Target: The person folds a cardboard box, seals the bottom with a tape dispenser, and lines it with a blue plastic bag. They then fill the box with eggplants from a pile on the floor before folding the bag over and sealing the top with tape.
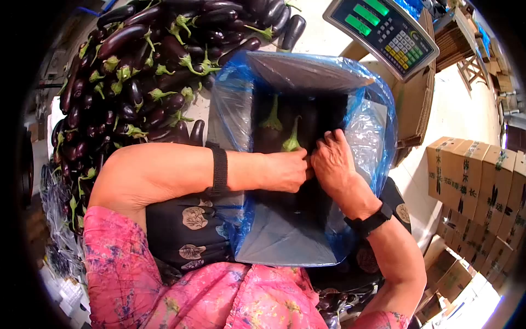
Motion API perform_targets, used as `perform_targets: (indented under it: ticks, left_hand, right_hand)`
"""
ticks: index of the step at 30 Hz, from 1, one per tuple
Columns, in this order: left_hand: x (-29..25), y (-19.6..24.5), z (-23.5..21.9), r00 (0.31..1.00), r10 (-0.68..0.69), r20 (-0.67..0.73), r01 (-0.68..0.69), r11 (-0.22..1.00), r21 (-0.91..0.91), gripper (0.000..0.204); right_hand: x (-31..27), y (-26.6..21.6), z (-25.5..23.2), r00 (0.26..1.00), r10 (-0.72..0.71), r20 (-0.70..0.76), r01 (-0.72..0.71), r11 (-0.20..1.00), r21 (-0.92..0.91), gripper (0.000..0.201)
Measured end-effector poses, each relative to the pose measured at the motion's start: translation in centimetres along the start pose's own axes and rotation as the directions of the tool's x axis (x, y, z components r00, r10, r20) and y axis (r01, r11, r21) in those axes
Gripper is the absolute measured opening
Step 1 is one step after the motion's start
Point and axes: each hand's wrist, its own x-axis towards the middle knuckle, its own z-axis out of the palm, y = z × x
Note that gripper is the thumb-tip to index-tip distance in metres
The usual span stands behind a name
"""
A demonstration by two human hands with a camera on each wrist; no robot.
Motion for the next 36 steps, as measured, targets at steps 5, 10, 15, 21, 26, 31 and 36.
perform_targets:
  ticks: [5,10,15,21,26,31,36]
  left_hand:
    - [-2.0,-4.1,-2.2,0.980,-0.187,-0.072,0.121,0.837,-0.534,0.022]
    - [-20.2,-7.7,-10.6,0.572,-0.798,-0.187,0.324,0.429,-0.843,0.035]
    - [-37.4,2.8,-1.5,-0.065,-0.963,0.260,0.404,-0.264,-0.876,0.043]
    - [-41.0,19.6,17.6,-0.574,-0.690,0.440,0.383,-0.701,-0.601,0.068]
    - [-38.2,15.6,19.3,-0.457,-0.888,0.048,0.865,-0.457,-0.206,0.084]
    - [-39.4,12.4,23.0,-0.198,-0.980,0.035,0.974,-0.201,-0.101,0.075]
    - [-39.8,14.4,17.4,-0.272,-0.947,0.168,0.809,-0.320,-0.493,0.069]
  right_hand:
    - [0.0,0.3,-0.4,0.997,0.022,-0.070,-0.012,0.991,0.134,0.014]
    - [-1.4,-0.1,-4.2,0.992,0.004,-0.125,0.035,0.950,0.310,0.036]
    - [-1.4,-1.0,-9.6,0.990,-0.047,0.132,-0.030,0.849,0.527,0.037]
    - [0.3,-3.4,-12.0,0.988,-0.103,0.114,-0.021,0.645,0.764,0.042]
    - [1.5,-4.8,-12.7,0.978,-0.131,0.161,-0.046,0.621,0.783,0.040]
    - [1.3,-5.1,-11.4,0.977,-0.119,0.177,-0.086,0.536,0.840,0.037]
    - [0.8,-4.2,-11.0,0.976,-0.056,0.210,-0.172,0.396,0.902,0.035]
